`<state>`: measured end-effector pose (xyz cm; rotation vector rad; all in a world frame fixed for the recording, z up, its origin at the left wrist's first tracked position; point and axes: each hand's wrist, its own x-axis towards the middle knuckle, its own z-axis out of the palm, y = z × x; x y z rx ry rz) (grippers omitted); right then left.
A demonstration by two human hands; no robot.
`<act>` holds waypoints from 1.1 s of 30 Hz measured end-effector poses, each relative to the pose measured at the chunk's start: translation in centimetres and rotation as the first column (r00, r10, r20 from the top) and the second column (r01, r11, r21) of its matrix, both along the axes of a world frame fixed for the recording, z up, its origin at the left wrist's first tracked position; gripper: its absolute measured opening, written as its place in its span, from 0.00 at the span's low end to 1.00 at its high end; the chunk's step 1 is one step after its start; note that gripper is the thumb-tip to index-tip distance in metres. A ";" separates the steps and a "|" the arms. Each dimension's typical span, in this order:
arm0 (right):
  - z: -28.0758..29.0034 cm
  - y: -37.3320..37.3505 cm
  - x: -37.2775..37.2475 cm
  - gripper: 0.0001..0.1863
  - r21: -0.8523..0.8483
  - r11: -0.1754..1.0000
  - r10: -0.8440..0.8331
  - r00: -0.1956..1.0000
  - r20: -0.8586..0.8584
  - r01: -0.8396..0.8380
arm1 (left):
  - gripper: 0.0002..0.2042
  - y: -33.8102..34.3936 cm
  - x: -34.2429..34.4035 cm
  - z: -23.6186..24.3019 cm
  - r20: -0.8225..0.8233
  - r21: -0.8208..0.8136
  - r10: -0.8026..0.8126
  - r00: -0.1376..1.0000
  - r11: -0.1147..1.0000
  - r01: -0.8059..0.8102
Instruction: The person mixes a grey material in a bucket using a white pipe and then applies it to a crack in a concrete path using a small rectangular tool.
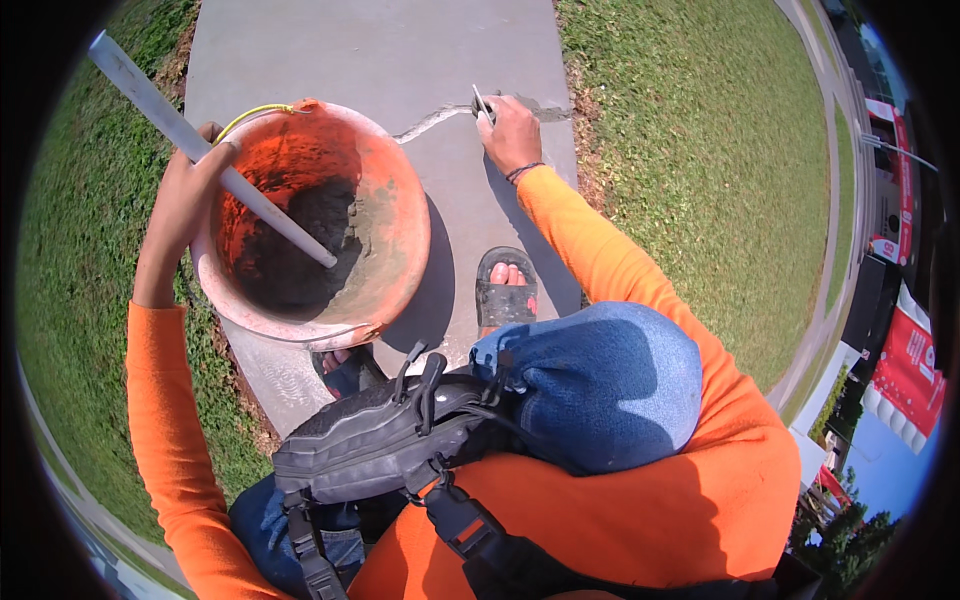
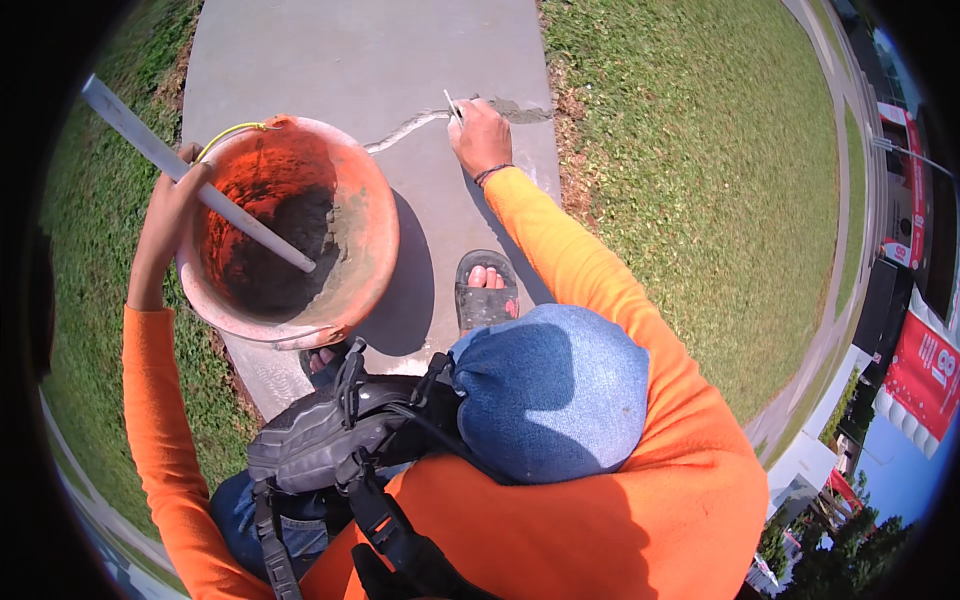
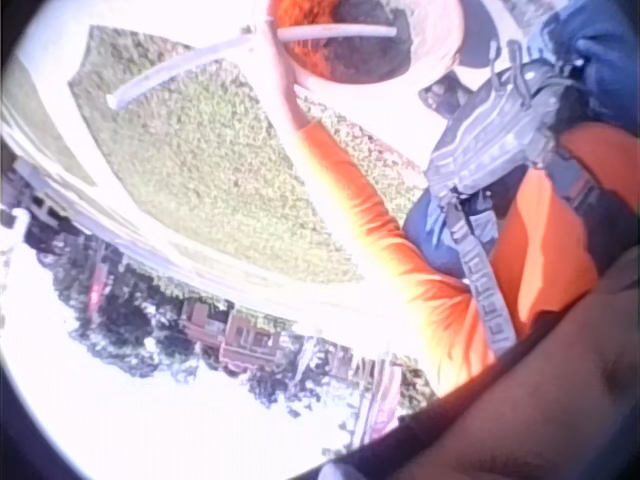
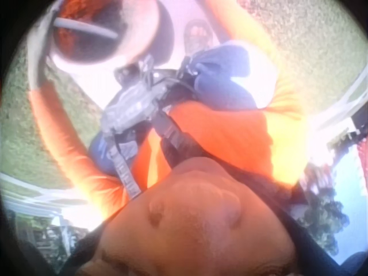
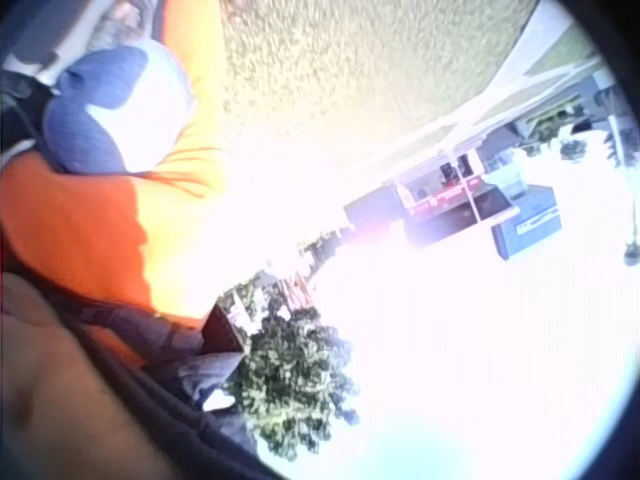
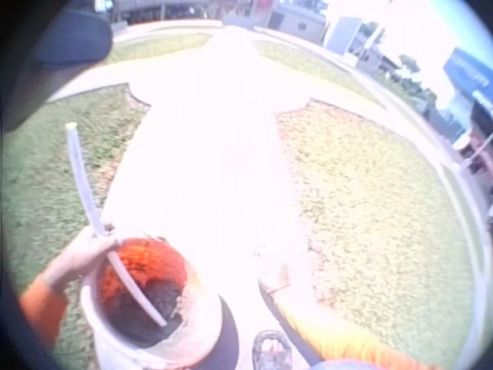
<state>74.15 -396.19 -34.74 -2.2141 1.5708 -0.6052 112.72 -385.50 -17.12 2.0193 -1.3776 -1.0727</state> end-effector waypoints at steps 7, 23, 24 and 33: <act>1.3 -0.5 -1.0 0.16 -0.102 0.987 0.117 0.990 -0.083 -0.126 | 0.18 0.4 -0.4 0.5 -0.008 -0.010 0.012 1.000 1.000 -0.012; -0.6 2.3 -4.3 0.21 -0.153 0.893 0.366 0.881 -0.300 -0.423 | 0.18 0.3 0.0 0.1 0.003 -0.015 -0.021 1.000 1.000 0.021; -0.2 2.2 -4.3 0.20 -0.154 0.909 0.339 0.903 -0.265 -0.387 | 0.18 0.3 0.1 0.1 0.005 -0.014 -0.019 1.000 1.000 0.019; 0.0 -1.5 -4.1 0.17 -0.074 0.997 -0.035 0.962 -0.271 0.015 | 0.18 -0.1 -0.3 0.0 0.025 -0.016 -0.016 1.000 1.000 0.017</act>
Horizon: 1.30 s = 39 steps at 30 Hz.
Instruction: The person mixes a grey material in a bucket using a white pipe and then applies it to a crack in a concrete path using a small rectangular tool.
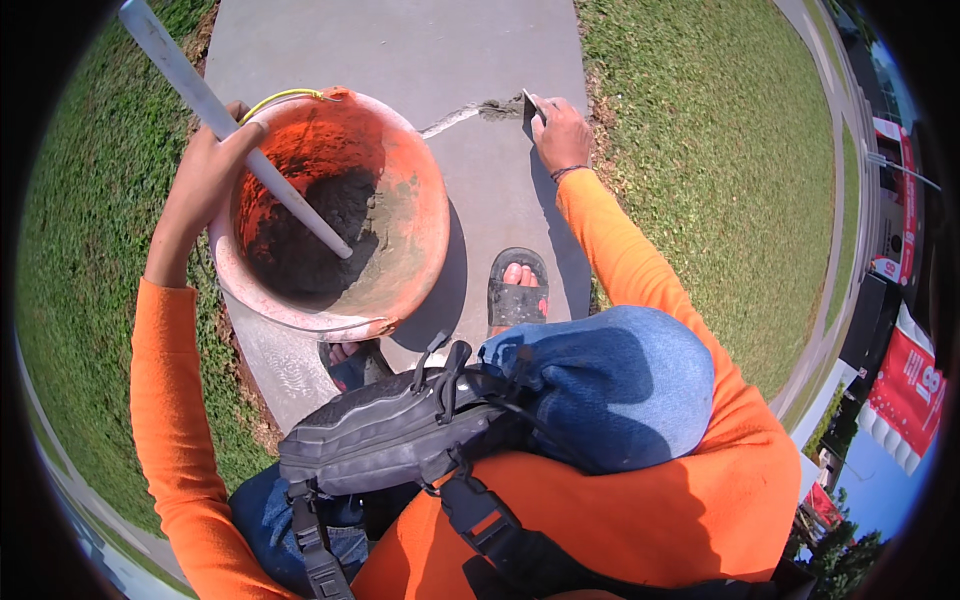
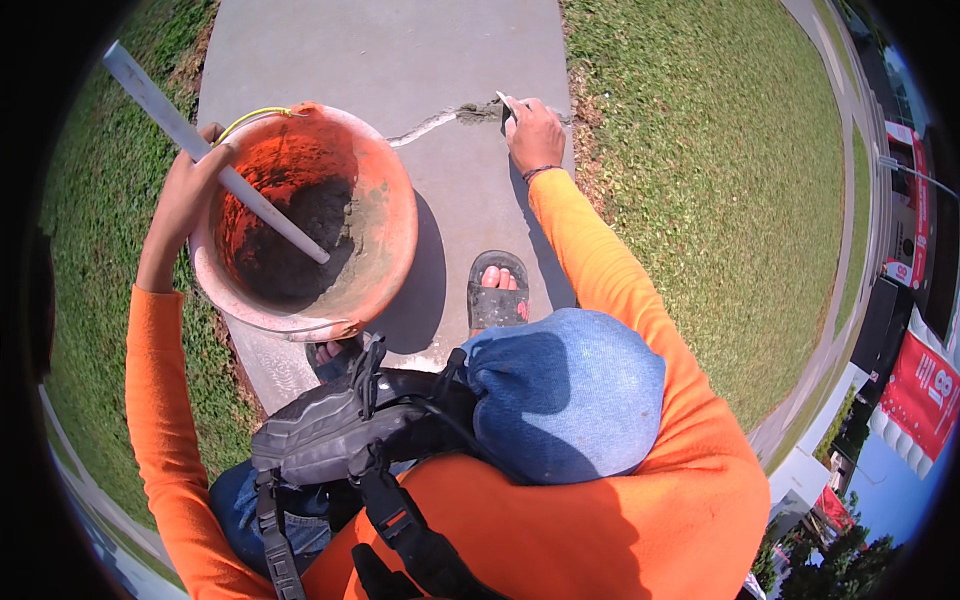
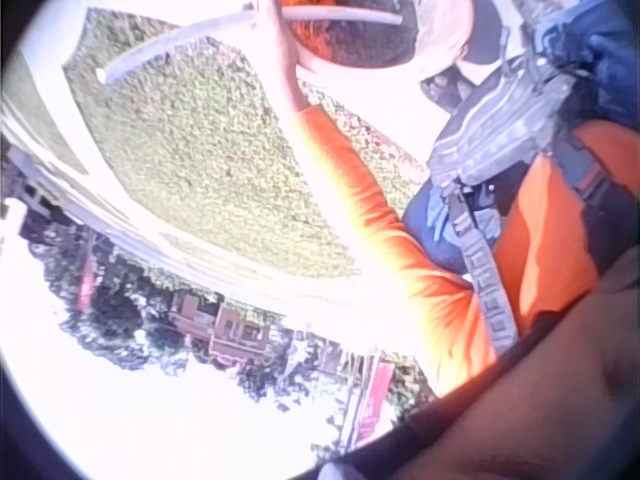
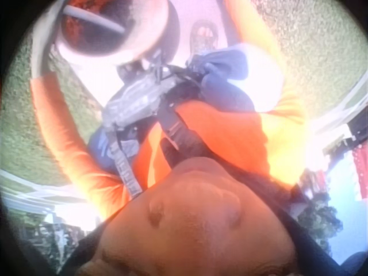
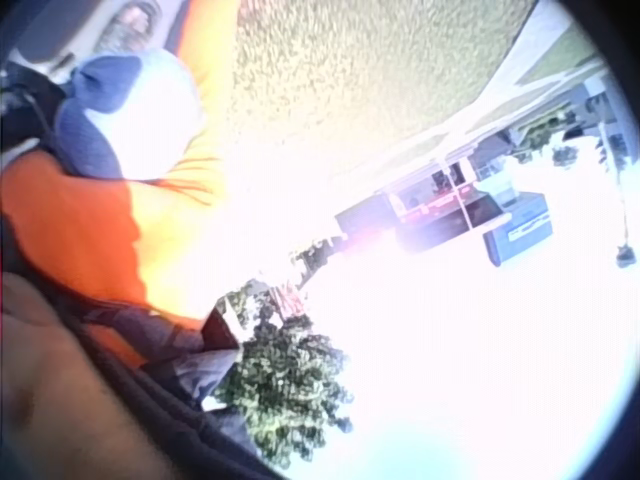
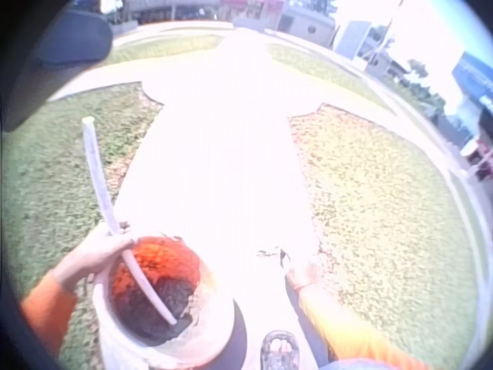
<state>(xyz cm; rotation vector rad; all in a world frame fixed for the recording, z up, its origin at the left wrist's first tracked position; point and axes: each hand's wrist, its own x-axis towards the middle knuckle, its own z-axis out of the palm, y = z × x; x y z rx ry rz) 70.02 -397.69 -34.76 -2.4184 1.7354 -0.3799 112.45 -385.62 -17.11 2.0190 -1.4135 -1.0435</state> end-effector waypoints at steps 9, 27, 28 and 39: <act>-1.0 4.5 3.2 0.23 0.032 0.964 0.267 0.961 -0.067 -0.266 | 0.18 0.1 0.1 0.0 -0.013 0.028 0.005 1.000 1.000 -0.004; -0.5 2.6 -0.2 0.24 -0.075 0.990 0.121 0.993 -0.001 -0.120 | 0.18 -0.1 0.0 -0.1 0.019 0.006 -0.016 1.000 1.000 0.015; -1.2 2.7 0.6 0.24 -0.060 0.991 0.122 0.993 -0.001 -0.121 | 0.18 0.1 0.1 -0.1 0.024 0.009 -0.018 1.000 1.000 0.018; -2.3 5.0 2.6 0.22 -0.043 0.900 0.431 0.901 -0.056 -0.433 | 0.18 0.2 -0.2 0.2 0.013 0.010 -0.011 1.000 1.000 0.011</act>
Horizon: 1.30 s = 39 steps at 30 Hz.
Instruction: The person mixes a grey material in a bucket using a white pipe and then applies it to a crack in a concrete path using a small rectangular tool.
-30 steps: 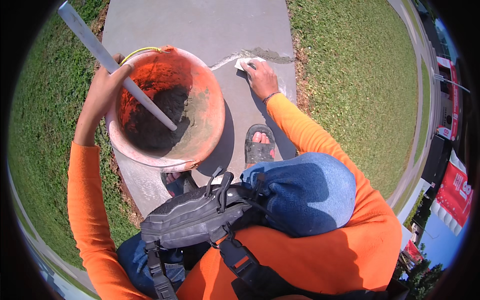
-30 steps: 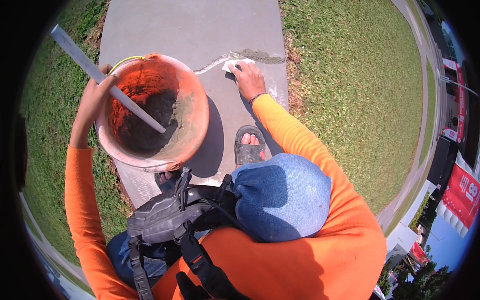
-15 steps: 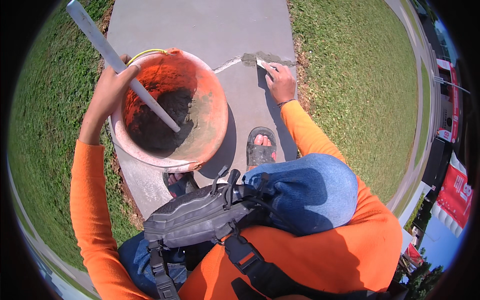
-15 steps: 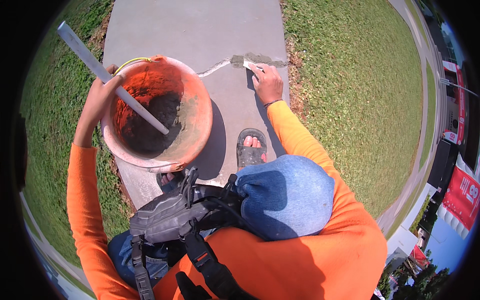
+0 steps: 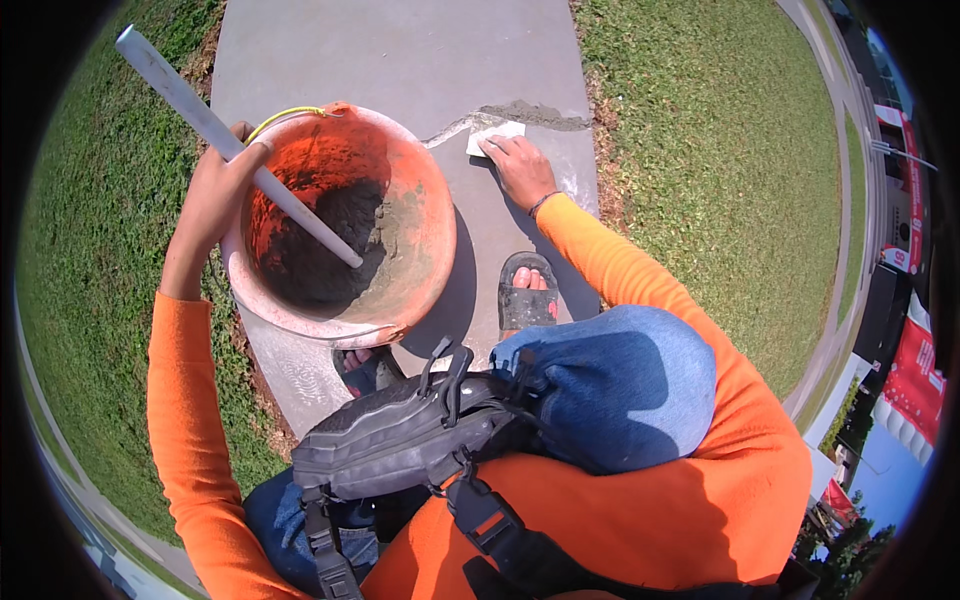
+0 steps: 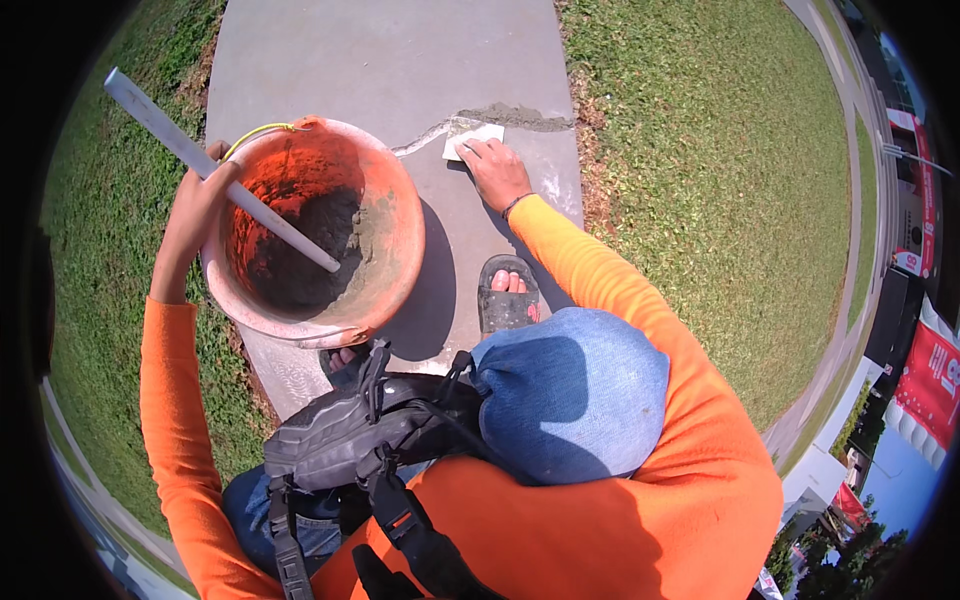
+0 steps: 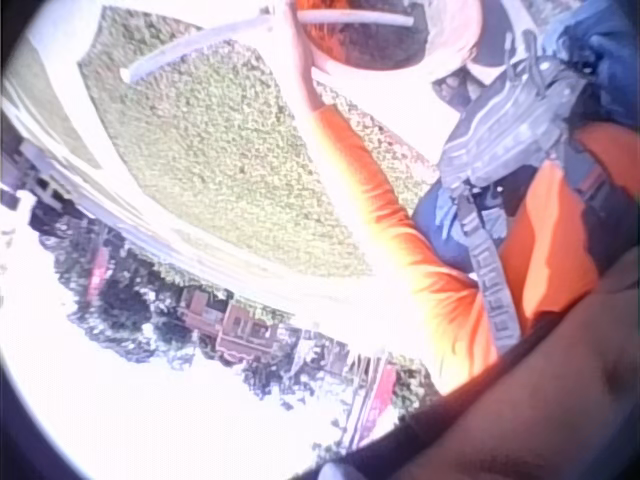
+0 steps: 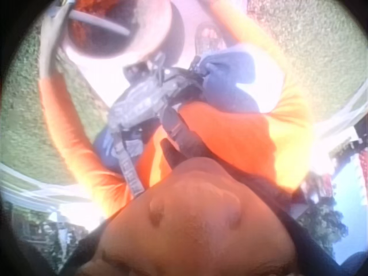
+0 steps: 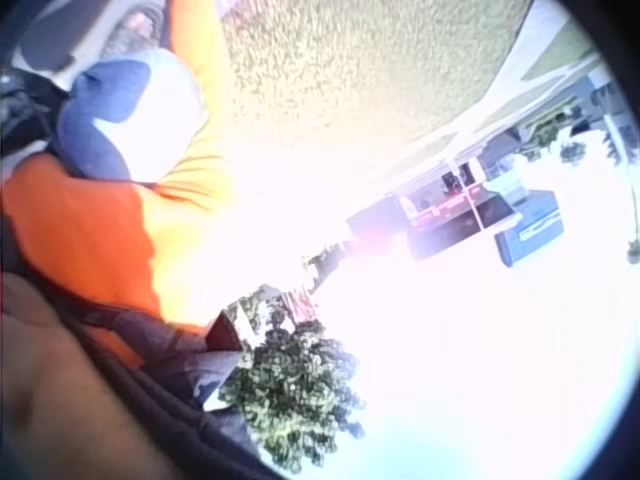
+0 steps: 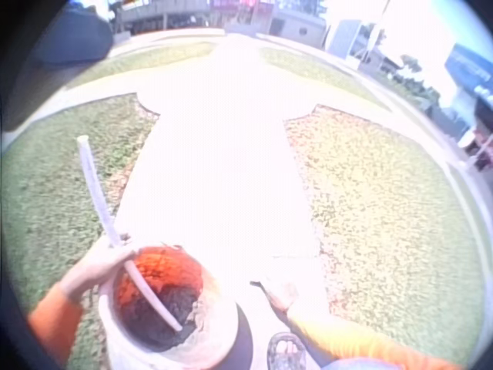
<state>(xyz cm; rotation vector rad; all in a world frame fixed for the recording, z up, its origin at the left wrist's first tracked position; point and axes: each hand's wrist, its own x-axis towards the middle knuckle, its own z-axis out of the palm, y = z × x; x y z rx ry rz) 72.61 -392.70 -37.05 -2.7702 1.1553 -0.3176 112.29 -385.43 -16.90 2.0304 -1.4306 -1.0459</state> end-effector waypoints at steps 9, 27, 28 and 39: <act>3.7 -2.1 -2.1 0.24 0.091 0.996 -0.015 0.999 0.046 0.011 | 0.19 0.4 0.7 -0.5 0.002 -0.008 0.002 1.000 1.000 -0.002; 0.7 0.4 -0.7 0.22 0.018 1.000 0.021 1.000 0.015 -0.022 | 0.15 -0.3 0.3 0.0 0.016 0.046 -0.036 0.999 0.998 0.035; 1.0 0.7 -0.7 0.22 0.048 0.996 0.075 0.997 0.012 -0.075 | 0.15 -0.1 0.5 -0.2 0.016 0.046 -0.034 0.999 0.998 0.033; 2.4 -4.7 -5.3 0.22 -0.022 0.882 -0.468 0.880 0.084 0.471 | 0.18 -0.2 -0.3 0.5 0.021 0.005 -0.011 1.000 1.000 0.010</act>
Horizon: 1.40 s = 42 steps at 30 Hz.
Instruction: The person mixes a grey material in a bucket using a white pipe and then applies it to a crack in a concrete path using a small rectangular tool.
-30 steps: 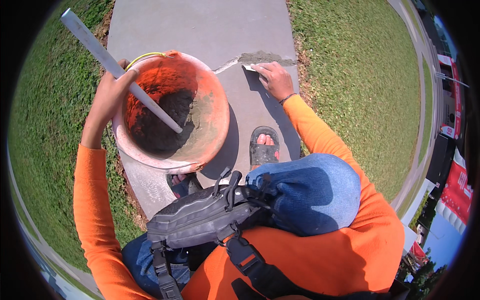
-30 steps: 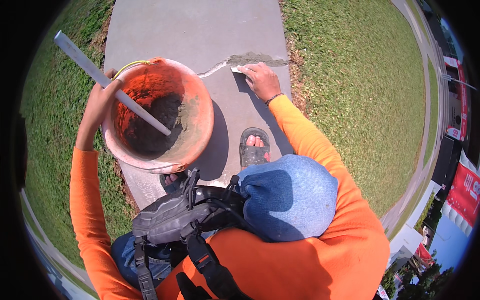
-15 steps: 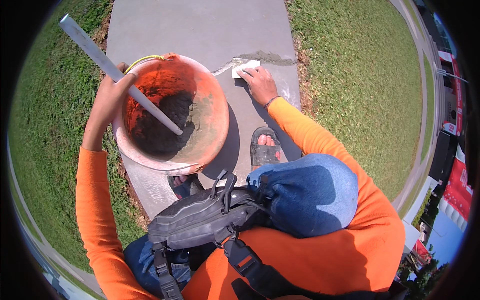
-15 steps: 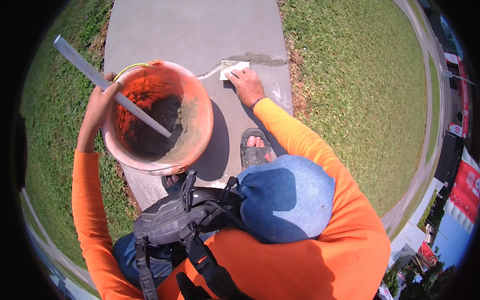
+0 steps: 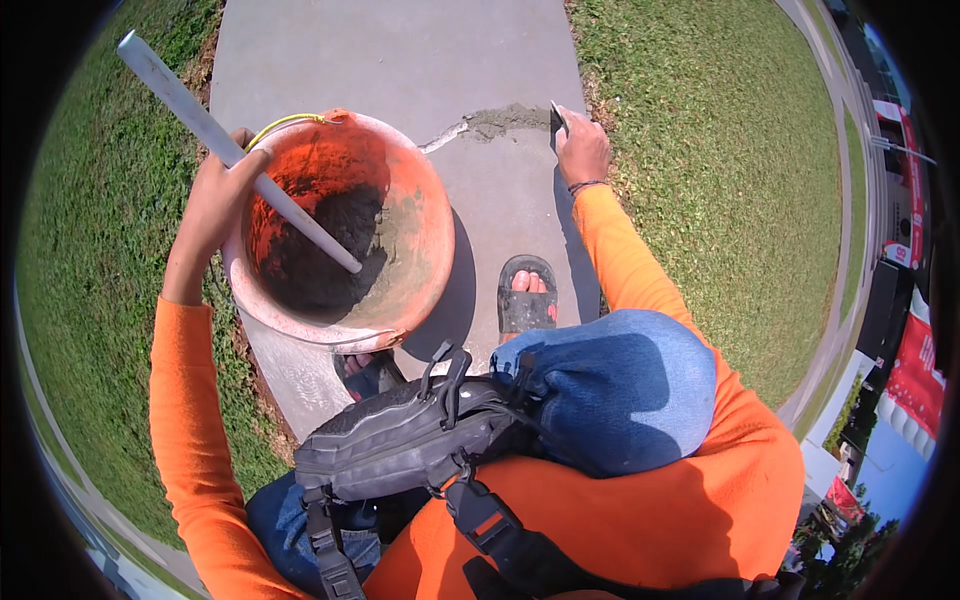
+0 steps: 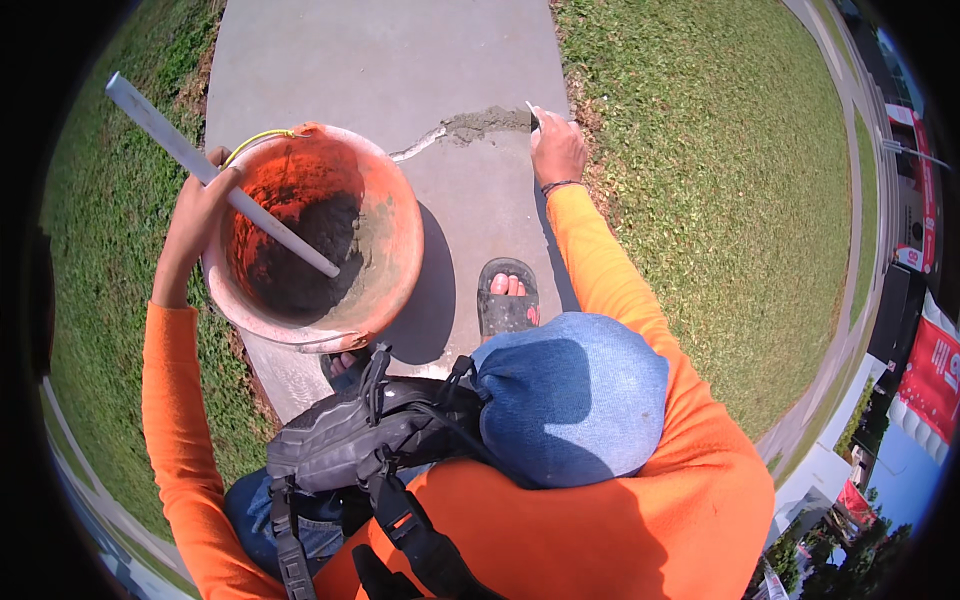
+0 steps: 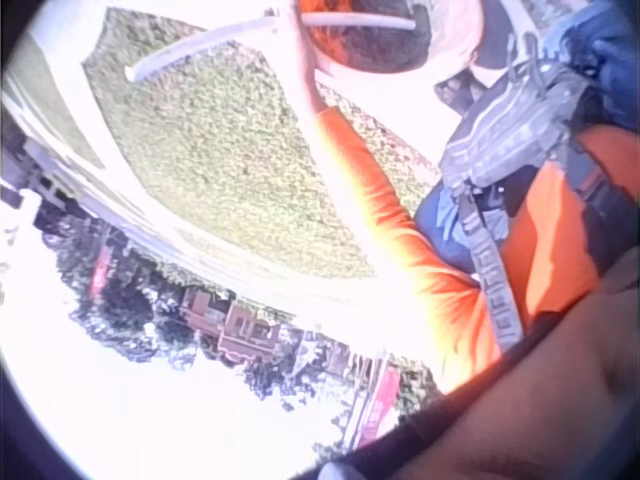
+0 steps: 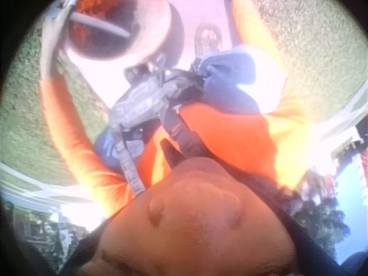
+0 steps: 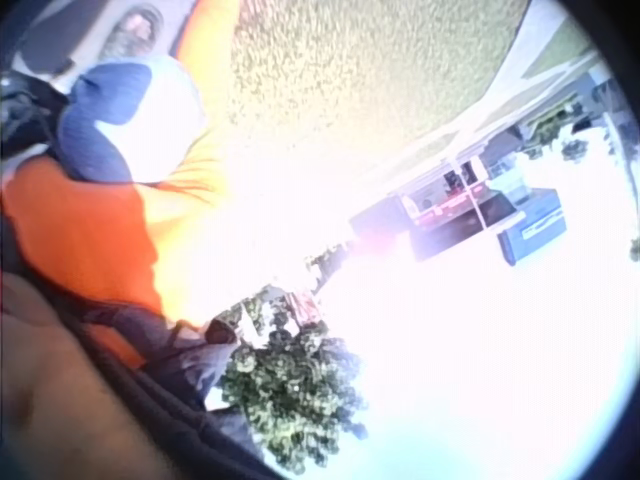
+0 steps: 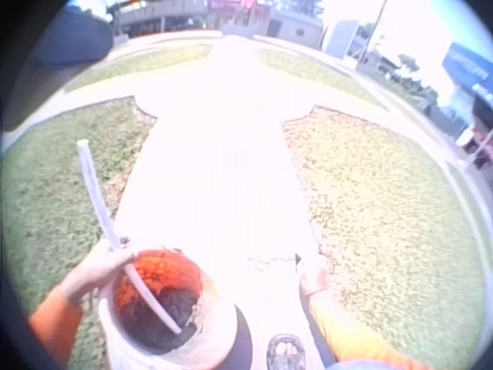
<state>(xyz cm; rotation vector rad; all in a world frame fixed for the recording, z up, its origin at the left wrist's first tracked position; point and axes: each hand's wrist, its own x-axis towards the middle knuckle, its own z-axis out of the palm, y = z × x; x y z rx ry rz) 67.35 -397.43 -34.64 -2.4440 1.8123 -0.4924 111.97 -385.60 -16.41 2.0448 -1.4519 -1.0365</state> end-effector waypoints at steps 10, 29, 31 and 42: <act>-0.2 2.7 4.2 0.22 0.172 0.955 0.244 0.970 0.011 -0.243 | 0.17 0.3 0.7 -0.7 -0.036 -0.001 0.014 0.999 1.000 -0.014; -1.6 -2.1 1.4 0.16 0.314 0.944 -0.168 0.966 0.195 0.101 | 0.19 0.2 0.4 -0.4 -0.029 0.010 0.022 0.999 1.000 -0.022; -1.1 -2.5 0.8 0.16 0.321 0.943 -0.163 0.960 0.227 0.085 | 0.18 0.2 0.5 -0.5 -0.032 0.020 0.033 0.999 0.999 -0.032; -2.0 2.3 0.3 0.21 -0.069 0.923 0.377 0.925 -0.050 -0.380 | 0.18 -0.3 0.8 -0.6 -0.006 0.029 -0.018 1.000 0.999 0.018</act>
